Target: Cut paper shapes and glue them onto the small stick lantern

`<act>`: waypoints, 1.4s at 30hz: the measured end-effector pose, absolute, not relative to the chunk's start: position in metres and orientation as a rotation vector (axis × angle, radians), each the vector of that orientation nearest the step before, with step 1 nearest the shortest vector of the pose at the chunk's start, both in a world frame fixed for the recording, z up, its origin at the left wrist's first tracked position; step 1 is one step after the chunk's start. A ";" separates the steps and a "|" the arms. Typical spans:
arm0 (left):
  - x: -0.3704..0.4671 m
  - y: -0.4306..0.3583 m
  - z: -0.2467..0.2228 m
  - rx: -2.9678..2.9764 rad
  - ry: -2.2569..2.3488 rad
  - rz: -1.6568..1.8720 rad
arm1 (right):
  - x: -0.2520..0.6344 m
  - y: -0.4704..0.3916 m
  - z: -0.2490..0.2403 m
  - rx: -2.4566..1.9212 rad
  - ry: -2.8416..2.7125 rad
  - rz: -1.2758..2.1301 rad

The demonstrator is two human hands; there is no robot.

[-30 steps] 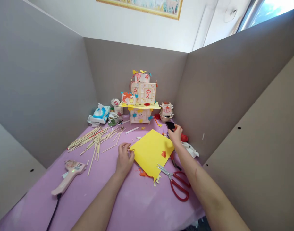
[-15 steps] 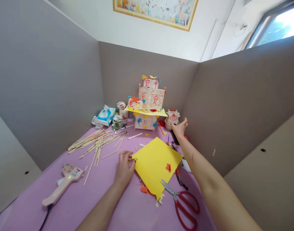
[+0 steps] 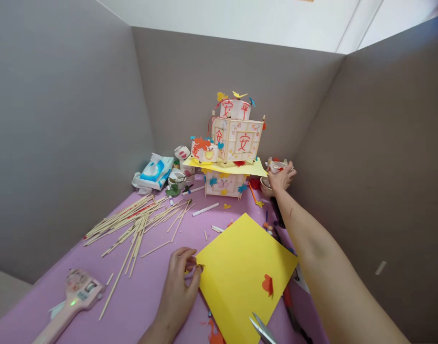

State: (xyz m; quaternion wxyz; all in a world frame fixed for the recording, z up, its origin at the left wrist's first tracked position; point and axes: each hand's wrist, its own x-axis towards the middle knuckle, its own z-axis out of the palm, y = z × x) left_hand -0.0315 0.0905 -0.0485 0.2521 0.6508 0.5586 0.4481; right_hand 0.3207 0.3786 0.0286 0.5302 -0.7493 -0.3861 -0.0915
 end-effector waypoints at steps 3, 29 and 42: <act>-0.031 0.091 -0.048 1.753 1.526 1.206 | 0.342 0.378 0.036 -1.636 -1.024 -0.225; -0.031 0.095 -0.048 1.812 1.558 1.223 | 0.400 0.383 0.000 -1.456 -1.278 -0.017; -0.031 0.093 -0.045 1.802 1.538 1.229 | 0.383 0.384 0.030 -1.588 -1.318 0.112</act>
